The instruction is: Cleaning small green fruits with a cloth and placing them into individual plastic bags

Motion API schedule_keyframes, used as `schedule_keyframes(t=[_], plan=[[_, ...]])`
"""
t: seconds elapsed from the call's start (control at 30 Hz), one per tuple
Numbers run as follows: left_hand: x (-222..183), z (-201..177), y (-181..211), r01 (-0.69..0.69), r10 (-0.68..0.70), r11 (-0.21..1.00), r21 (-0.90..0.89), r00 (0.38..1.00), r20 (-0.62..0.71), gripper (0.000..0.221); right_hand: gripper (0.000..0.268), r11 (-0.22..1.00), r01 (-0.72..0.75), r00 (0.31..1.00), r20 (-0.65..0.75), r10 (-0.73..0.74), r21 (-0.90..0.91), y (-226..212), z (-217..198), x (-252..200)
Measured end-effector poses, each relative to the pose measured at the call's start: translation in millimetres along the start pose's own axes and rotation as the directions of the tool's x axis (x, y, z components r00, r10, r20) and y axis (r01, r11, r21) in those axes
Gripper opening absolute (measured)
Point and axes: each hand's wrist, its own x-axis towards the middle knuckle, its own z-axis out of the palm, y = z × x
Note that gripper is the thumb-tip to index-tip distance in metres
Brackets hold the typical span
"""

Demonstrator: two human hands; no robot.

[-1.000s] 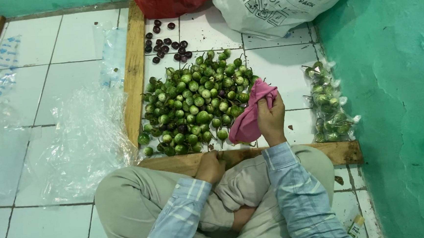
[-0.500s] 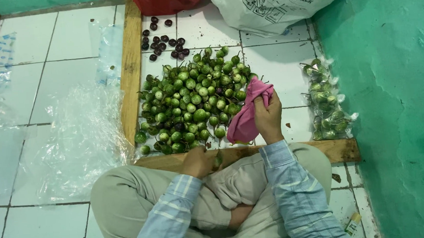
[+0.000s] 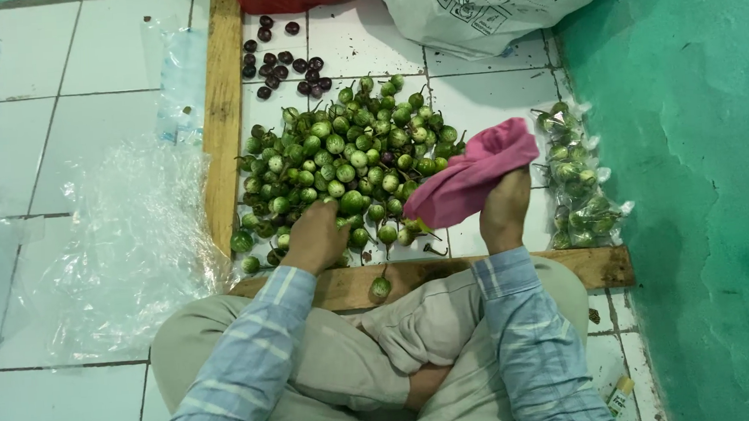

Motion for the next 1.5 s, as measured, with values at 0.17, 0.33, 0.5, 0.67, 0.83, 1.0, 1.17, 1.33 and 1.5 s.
schedule_keyframes(t=[0.17, 0.33, 0.5, 0.67, 0.83, 1.0, 1.17, 1.33, 1.5], plan=[[20.0, 16.4, 18.2, -0.1, 0.128, 0.975, 0.198, 0.983, -0.135, 0.042, 0.033, 0.998, 0.026, 0.997, 0.071, -0.022, -0.051, 6.7, -8.2, 4.0], [47.4, 58.4, 13.6, -0.07, 0.165, 0.864, 0.499, 0.975, -0.148, 0.038, 0.029, 0.994, 0.047, 0.991, 0.128, -0.034, -0.1, 16.1, -5.3, 5.4], [64.8, 95.6, 2.6, 0.019, 0.226, 0.788, 0.615, 0.921, -0.317, 0.035, 0.028, 0.988, 0.07, 0.975, 0.217, -0.039, -0.135, 26.0, 1.1, 7.7], [56.0, 74.9, 10.7, 0.007, 0.213, 0.834, 0.552, 0.918, -0.334, 0.039, 0.029, 0.983, 0.092, 0.958, 0.283, -0.044, -0.157, 30.7, 2.1, 1.1], [49.4, 32.7, 21.9, -0.077, 0.083, 0.997, 0.03, 0.942, -0.324, 0.045, 0.032, 0.978, 0.132, 0.94, 0.332, -0.072, -0.164, 29.0, 6.5, -3.6], [22.8, 3.0, 42.9, -0.265, 0.097, 0.909, -0.322, 0.886, -0.454, 0.058, 0.039, 0.97, 0.183, 0.907, 0.408, -0.103, -0.162, 27.6, 29.0, -22.7], [13.2, 24.1, 61.9, -0.492, 0.247, 0.827, -0.273, 0.754, -0.609, 0.089, 0.047, 0.922, 0.224, 0.886, 0.46, -0.058, -0.316, 38.2, 47.9, -34.8], [3.2, 21.0, 65.2, -0.523, 0.252, 0.811, -0.261, 0.716, -0.651, 0.086, 0.05, 0.766, 0.304, 0.855, 0.518, 0.044, -0.566, 50.4, 42.7, -32.5], [-10.0, -0.1, 77.5, -0.48, 0.267, 0.831, -0.282, 0.788, -0.555, 0.104, 0.038, 0.736, 0.211, 0.91, 0.404, 0.092, -0.643, 99.2, 33.1, -24.8]])
